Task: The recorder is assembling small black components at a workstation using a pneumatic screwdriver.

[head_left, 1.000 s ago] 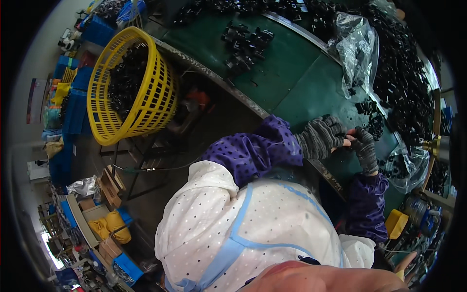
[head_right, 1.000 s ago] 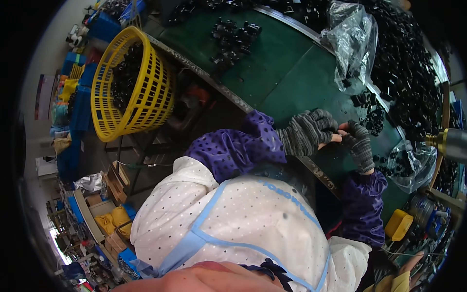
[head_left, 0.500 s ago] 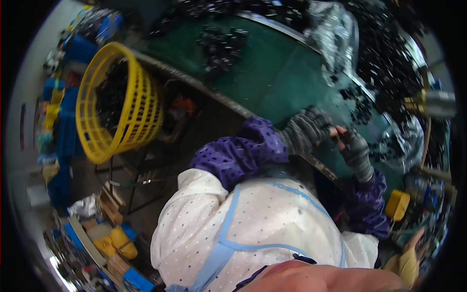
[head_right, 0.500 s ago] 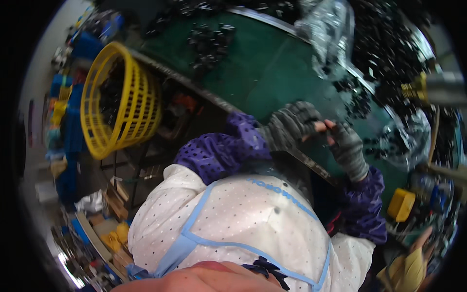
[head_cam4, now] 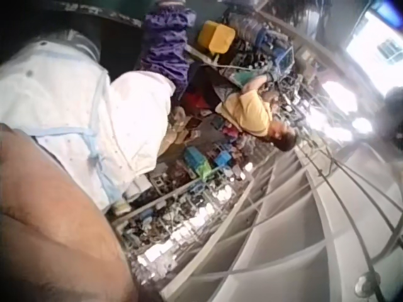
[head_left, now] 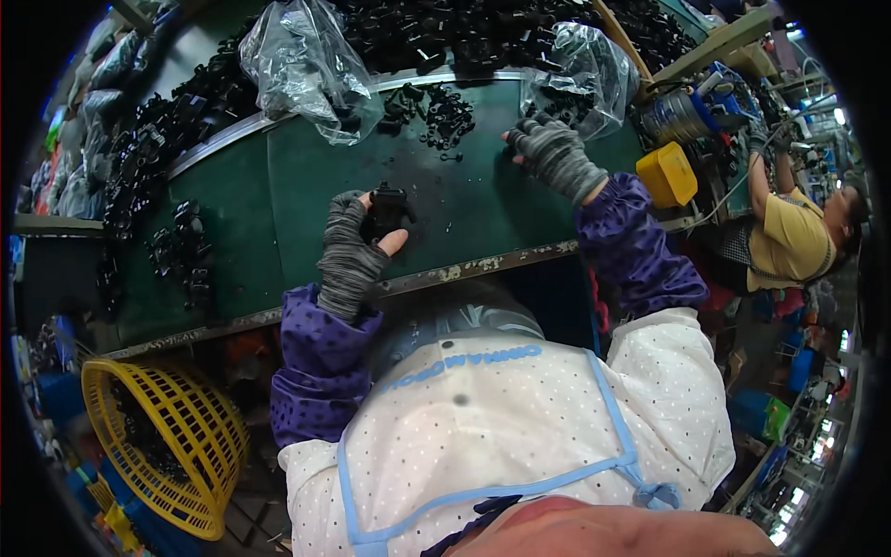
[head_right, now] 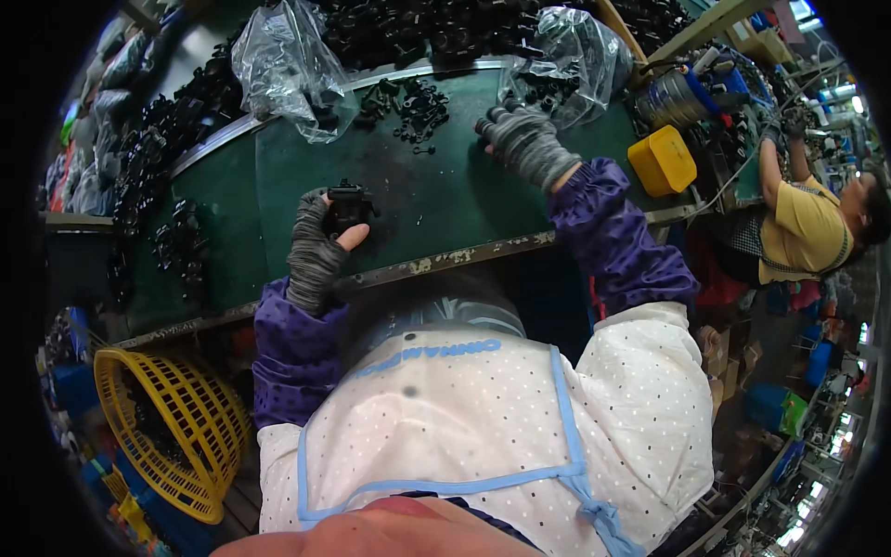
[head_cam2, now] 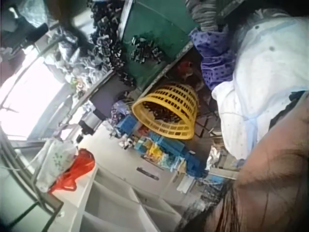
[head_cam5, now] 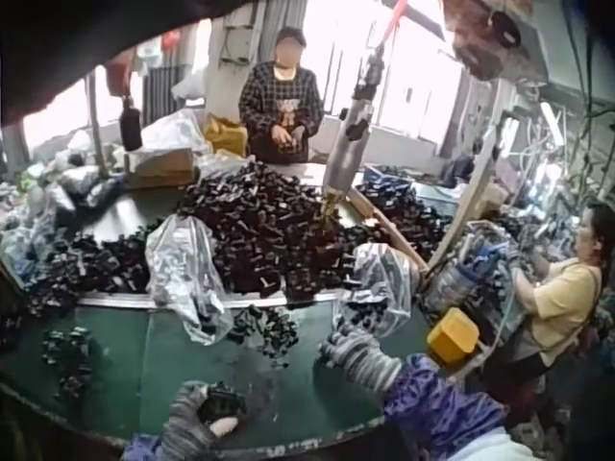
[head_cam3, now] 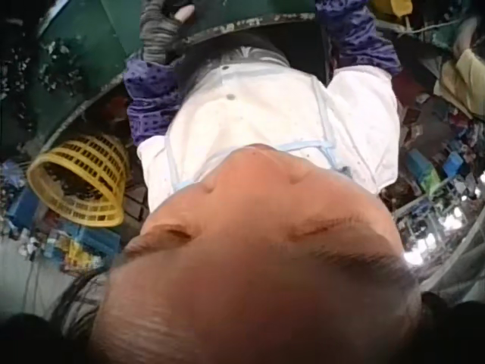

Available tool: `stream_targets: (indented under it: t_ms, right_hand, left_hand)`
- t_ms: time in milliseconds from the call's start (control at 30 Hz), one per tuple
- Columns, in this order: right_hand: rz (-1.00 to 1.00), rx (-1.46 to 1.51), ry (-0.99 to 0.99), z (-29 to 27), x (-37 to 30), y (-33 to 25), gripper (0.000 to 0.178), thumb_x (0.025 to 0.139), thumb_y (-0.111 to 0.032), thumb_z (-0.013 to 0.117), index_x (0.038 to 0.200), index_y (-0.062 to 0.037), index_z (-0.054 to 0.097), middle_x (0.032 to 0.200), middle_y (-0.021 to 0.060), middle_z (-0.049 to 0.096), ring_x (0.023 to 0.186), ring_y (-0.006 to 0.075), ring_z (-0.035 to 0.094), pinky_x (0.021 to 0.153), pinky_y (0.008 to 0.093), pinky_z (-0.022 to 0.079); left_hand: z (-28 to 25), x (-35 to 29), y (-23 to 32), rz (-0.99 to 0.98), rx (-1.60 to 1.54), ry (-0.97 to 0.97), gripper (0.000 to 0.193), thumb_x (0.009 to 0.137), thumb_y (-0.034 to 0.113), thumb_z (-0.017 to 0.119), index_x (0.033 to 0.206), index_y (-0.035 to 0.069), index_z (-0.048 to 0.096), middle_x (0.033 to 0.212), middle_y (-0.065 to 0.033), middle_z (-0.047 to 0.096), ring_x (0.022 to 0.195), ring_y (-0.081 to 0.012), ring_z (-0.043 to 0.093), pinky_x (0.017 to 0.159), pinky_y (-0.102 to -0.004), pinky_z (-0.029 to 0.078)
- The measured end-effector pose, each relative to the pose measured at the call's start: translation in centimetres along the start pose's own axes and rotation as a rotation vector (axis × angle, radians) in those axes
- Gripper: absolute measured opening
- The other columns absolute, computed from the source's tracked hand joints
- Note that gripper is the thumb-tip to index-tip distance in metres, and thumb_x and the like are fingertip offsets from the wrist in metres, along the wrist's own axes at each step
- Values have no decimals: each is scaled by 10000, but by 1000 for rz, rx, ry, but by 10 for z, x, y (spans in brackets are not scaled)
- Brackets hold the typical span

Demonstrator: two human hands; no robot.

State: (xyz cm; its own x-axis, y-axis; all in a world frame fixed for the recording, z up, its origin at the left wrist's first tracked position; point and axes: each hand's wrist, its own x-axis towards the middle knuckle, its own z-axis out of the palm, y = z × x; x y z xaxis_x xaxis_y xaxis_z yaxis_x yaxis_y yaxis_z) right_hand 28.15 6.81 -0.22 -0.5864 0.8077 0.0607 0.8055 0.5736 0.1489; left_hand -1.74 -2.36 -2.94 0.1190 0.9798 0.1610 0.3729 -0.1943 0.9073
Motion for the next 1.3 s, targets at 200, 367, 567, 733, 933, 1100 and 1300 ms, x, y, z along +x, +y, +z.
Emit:
stream_targets:
  t_ms: [200, 367, 567, 733, 933, 1100, 1300]
  right_hand:
    - [24, 283, -130, -18, 28, -19, 217, 702, -171, 641, 871, -63, 557, 813, 91, 602, 776, 258, 584, 665, 357, 476]
    - [-129, 1187, 131, -31, 36, -77, 235, 684, -82, 673, 884, -26, 564, 798, 108, 617, 718, 244, 614, 624, 294, 485]
    - [-62, 941, 256, -40, 45, -115, 187, 682, -114, 675, 818, -37, 573, 730, 109, 601, 682, 245, 606, 589, 306, 484]
    - [-48, 965, 346, -41, 47, -120, 161, 693, -133, 661, 808, -60, 575, 700, 88, 593, 652, 250, 594, 575, 320, 472]
    - [-222, 864, 470, -25, 47, -116, 159, 694, -146, 658, 815, -74, 585, 688, 78, 589, 628, 262, 580, 542, 327, 463]
    - [-184, 731, 381, -37, 50, -120, 135, 712, -133, 646, 812, -71, 580, 677, 89, 589, 624, 252, 588, 551, 320, 471]
    - [-66, 921, 70, -48, 64, -102, 246, 731, -119, 642, 930, -36, 524, 733, 89, 583, 659, 185, 592, 592, 284, 472]
  left_hand:
    - [-8, -7, 34, -548, -977, -187, 436, 692, 19, 589, 1113, 17, 473, 979, -103, 547, 862, -217, 572, 753, -314, 489]
    - [1, -3, 28, -608, -1264, -238, 400, 734, 22, 514, 1128, -3, 448, 1003, -131, 546, 897, -238, 575, 780, -344, 490]
    - [3, -1, 22, -589, -1298, -323, 432, 747, 94, 518, 1157, 0, 419, 1019, -128, 547, 891, -207, 578, 772, -320, 489]
    - [1, -1, 27, -583, -1298, -310, 416, 748, 135, 542, 1129, 10, 432, 985, -109, 554, 871, -189, 573, 732, -299, 496]
    - [0, -1, 25, -560, -1216, -296, 440, 765, 132, 517, 1173, 4, 412, 1022, -99, 544, 895, -179, 564, 761, -294, 485]
    - [5, -2, 24, -544, -1215, -279, 431, 766, 155, 536, 1163, 24, 428, 998, -81, 543, 870, -163, 560, 743, -285, 489]
    - [-4, 5, 31, -560, -1038, -172, 390, 743, 158, 584, 1100, 48, 472, 941, -73, 560, 823, -173, 574, 729, -298, 494]
